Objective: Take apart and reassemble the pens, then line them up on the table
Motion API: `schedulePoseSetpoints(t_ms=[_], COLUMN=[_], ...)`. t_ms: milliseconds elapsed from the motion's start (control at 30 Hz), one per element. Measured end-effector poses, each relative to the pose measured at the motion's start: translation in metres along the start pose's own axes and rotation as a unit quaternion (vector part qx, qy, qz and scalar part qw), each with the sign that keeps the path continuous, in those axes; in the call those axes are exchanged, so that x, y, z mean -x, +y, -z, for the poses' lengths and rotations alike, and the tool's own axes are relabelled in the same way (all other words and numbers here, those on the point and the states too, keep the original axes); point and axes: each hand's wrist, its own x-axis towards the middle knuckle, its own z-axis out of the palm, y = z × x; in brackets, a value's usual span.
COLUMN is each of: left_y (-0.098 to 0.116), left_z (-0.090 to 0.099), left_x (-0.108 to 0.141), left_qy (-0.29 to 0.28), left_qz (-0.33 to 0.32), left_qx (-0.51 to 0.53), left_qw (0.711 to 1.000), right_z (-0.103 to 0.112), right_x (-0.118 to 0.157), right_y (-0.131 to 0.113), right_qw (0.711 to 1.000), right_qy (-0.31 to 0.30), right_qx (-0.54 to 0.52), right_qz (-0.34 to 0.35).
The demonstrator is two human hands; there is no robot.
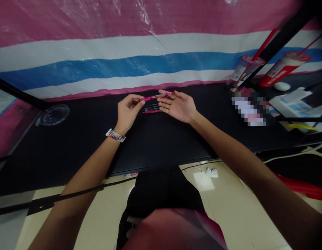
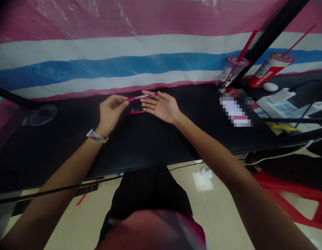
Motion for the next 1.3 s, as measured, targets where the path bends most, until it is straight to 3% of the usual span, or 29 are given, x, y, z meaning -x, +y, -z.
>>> schedulePoseSetpoints(t_ms=[167, 700, 1300], left_y=[0.0027, 0.0008, 0.0041], left_z=[-0.0047, -0.0037, -0.0025], left_x=[0.0027, 0.0026, 0.0024], left_qy=[-0.012, -0.002, -0.002], left_qz=[0.004, 0.001, 0.005], left_qx=[0.001, -0.011, -0.015], left_qw=[1.0, 1.0, 1.0], right_z=[0.0012, -0.0003, -0.0008], right_x=[-0.0029, -0.0007, -0.0015], right_y=[0.0034, 0.0043, 0.008], right_qw=[0.999, 0.999, 0.998], right_qy=[0.029, 0.007, 0.027], right_qx=[-0.001, -0.041, -0.053], right_qz=[0.018, 0.012, 0.03])
